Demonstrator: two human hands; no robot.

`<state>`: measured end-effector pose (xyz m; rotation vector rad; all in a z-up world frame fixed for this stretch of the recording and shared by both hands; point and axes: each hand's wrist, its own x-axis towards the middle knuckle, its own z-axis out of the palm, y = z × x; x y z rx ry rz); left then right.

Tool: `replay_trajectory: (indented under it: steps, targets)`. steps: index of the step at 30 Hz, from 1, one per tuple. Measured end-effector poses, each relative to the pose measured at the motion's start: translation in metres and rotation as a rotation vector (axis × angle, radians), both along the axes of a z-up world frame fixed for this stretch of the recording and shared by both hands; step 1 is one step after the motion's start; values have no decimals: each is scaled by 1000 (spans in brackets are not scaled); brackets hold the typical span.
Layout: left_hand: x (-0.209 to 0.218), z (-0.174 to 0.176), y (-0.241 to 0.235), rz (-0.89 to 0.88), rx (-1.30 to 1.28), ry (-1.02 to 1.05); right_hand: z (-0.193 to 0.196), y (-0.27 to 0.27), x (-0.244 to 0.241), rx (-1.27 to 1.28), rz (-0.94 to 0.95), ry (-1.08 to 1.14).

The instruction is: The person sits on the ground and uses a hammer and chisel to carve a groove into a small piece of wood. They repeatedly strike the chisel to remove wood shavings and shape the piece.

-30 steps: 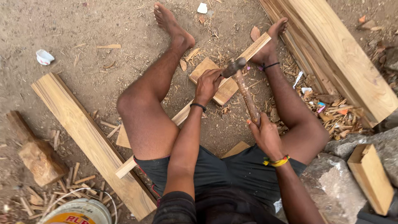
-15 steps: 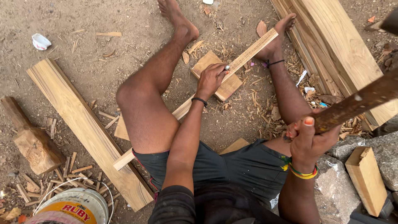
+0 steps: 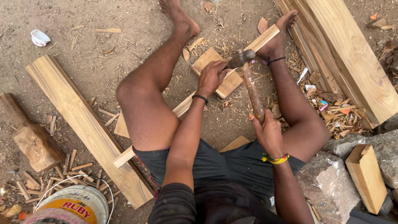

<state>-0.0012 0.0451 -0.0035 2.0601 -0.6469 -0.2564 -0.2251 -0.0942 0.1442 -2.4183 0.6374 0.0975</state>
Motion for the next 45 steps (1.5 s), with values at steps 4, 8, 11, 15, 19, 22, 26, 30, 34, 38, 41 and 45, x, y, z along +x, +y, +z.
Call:
replay_trajectory:
  steps: [4, 8, 11, 15, 19, 22, 26, 30, 34, 38, 41, 45]
  targets:
    - [3, 11, -3, 28, -40, -44, 27, 8, 3, 151, -114, -226]
    - [2, 6, -1, 17, -50, -68, 58, 2, 10, 409, -276, -430]
    - [3, -4, -4, 79, -128, 23, 85, -14, 11, 190, -246, -571]
    - [0, -5, -5, 39, -114, -32, 94, -17, 13, 498, -282, -878]
    - [2, -4, -5, -19, -37, -65, 69, -19, -3, 294, -234, -691]
    - [3, -6, -6, -25, -24, -80, 24, -18, -9, -129, -94, -322]
    - [-1, -2, -6, -11, -49, -78, -15, -18, -7, -164, 69, -2]
    - [-3, 2, 1, 18, -107, -95, -4, -11, -21, -34, -52, -20]
    - [-2, 1, -5, 34, -140, -29, 13, -2, -22, -18, -134, -159]
    - [-1, 9, -2, -7, -96, -78, 46, -3, -14, 301, -288, -353]
    - [-1, 13, -1, -47, -51, -78, 66, -7, -8, 434, -251, -597]
    - [0, 13, -1, -56, -44, -129, 75, -10, -11, 317, -257, -684]
